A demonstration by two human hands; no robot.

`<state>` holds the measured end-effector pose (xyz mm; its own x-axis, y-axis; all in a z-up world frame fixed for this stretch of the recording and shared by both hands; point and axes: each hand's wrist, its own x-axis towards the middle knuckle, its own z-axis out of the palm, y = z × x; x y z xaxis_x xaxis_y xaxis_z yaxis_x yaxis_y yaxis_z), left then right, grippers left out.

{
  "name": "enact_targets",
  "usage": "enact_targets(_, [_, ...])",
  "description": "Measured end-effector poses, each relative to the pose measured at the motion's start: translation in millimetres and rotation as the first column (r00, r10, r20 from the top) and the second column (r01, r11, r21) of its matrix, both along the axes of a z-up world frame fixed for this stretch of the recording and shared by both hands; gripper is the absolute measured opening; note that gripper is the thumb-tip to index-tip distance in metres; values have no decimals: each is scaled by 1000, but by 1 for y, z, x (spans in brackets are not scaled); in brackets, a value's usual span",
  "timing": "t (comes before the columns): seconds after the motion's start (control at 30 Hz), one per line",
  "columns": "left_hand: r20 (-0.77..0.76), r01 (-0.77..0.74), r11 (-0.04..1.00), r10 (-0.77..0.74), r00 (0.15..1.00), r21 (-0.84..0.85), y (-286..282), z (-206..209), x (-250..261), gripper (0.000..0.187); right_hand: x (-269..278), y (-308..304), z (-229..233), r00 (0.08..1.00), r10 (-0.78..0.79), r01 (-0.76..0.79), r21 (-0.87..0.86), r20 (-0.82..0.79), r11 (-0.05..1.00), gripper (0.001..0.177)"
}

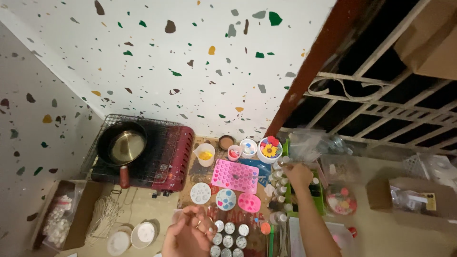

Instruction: Preparing wax, adding fragrance, and pouring into molds to create candles.

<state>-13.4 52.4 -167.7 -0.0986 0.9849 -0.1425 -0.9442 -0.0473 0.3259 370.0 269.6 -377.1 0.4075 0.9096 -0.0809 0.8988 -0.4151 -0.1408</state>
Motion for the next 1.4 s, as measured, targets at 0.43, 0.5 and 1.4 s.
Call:
enact_targets(0.43, [-16,-13,999,13,1000,-38,3,-1,3,37,39,-17,95,910,-68,205,302,-409,931,40])
enact_targets(0.5, [29,92,992,-90,995,-91,1,-11,4,37,50,-16,110,779,113,228,446,-616,865,34])
enact_targets(1.4, [19,67,991,-65,998,-115,-8,2,16,38,18,-27,138,965,32,45,285,-261,957,35])
